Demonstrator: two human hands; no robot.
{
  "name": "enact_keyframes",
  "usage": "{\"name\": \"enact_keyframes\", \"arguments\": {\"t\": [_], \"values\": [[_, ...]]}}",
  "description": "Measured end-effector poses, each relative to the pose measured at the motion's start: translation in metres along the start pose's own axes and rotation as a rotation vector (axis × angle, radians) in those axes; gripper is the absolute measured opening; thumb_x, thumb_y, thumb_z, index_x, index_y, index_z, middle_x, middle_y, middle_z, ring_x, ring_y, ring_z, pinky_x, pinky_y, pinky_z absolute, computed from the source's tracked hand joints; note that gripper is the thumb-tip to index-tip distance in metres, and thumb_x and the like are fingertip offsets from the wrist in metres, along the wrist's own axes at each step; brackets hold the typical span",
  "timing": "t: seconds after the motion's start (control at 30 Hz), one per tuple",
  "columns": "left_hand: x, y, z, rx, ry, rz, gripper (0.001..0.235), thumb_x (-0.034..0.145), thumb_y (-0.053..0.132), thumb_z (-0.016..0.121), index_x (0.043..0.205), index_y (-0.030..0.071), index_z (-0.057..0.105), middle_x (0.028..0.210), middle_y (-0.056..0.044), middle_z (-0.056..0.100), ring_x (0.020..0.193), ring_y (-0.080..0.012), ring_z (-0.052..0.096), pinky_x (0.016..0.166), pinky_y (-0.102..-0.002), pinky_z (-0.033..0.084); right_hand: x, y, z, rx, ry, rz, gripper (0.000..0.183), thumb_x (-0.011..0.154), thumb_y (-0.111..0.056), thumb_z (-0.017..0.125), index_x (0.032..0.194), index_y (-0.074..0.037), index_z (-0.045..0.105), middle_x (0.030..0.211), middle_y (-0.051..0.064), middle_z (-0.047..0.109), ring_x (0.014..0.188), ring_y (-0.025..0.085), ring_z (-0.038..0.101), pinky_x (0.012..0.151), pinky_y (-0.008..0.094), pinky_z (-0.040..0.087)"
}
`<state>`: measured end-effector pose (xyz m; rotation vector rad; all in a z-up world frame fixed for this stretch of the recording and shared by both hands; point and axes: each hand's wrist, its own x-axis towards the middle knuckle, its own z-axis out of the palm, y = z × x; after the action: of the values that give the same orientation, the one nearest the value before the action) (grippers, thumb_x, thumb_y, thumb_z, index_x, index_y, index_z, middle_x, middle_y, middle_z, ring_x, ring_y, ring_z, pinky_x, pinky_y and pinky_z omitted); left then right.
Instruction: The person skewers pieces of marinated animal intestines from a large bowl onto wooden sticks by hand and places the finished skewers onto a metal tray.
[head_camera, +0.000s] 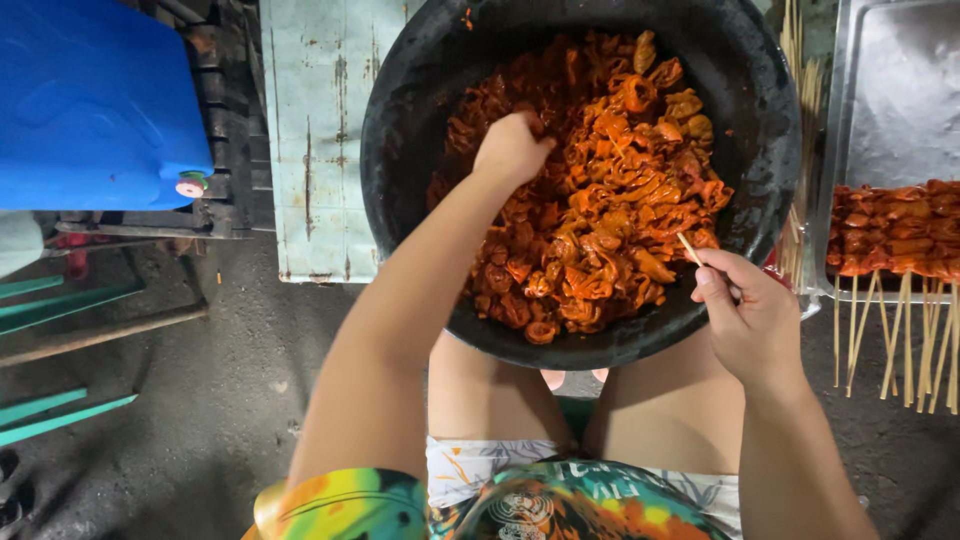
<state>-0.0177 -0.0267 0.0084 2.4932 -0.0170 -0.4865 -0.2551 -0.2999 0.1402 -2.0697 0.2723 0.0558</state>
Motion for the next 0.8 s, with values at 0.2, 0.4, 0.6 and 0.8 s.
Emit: {"name": "enact_keyframes", "arguments": {"t": [0.2, 0.4, 0.6, 0.8], "values": [[0.032, -0.018, 0.027, -0.063, -0.052, -0.055, 0.022, 0.078, 0.022, 0.078, 0.097, 0.011, 0.078, 0.096, -0.014, 0.076, 0.09, -0.0278, 0.074, 0.085, -0.037, 0.058, 0.001, -0.001, -0.004, 0.013, -0.005, 0.05, 0.024, 0.104, -0.013, 0.064, 0.125, -0.004, 0.071, 0.082, 0.001, 0.069, 0.075, 0.006, 0.064, 0.066, 0.022, 0.048], [0.0, -0.022, -0.019, -1.037, -0.204, 0.076, 0.014, 0.093, 0.004, 0.069, 0.107, 0.003, 0.069, 0.099, -0.006, 0.073, 0.084, -0.0114, 0.068, 0.074, -0.026, 0.056, 0.008, -0.008, -0.002, 0.055, -0.036, 0.057, 0.023, 0.103, -0.012, 0.064, 0.124, -0.003, 0.071, 0.088, 0.002, 0.069, 0.078, 0.007, 0.066, 0.07, 0.022, 0.05], [-0.071, 0.015, -0.067, -1.341, -0.357, -0.081, 0.017, 0.099, 0.008, 0.065, 0.115, 0.003, 0.06, 0.099, -0.006, 0.072, 0.089, -0.0151, 0.07, 0.078, -0.031, 0.061, 0.007, -0.025, 0.002, 0.047, -0.096, 0.052, 0.025, 0.101, -0.011, 0.064, 0.124, -0.003, 0.072, 0.091, -0.001, 0.072, 0.078, 0.007, 0.066, 0.07, 0.022, 0.051], [-0.114, 0.041, -0.082, -1.544, -0.4, -0.019, 0.025, 0.098, 0.009, 0.069, 0.122, 0.004, 0.063, 0.104, -0.002, 0.068, 0.094, -0.0152, 0.067, 0.088, -0.034, 0.061, -0.003, -0.029, 0.003, 0.077, -0.09, 0.014, 0.024, 0.101, -0.01, 0.066, 0.123, -0.002, 0.072, 0.09, 0.0, 0.071, 0.078, 0.006, 0.063, 0.069, 0.022, 0.049]]}}
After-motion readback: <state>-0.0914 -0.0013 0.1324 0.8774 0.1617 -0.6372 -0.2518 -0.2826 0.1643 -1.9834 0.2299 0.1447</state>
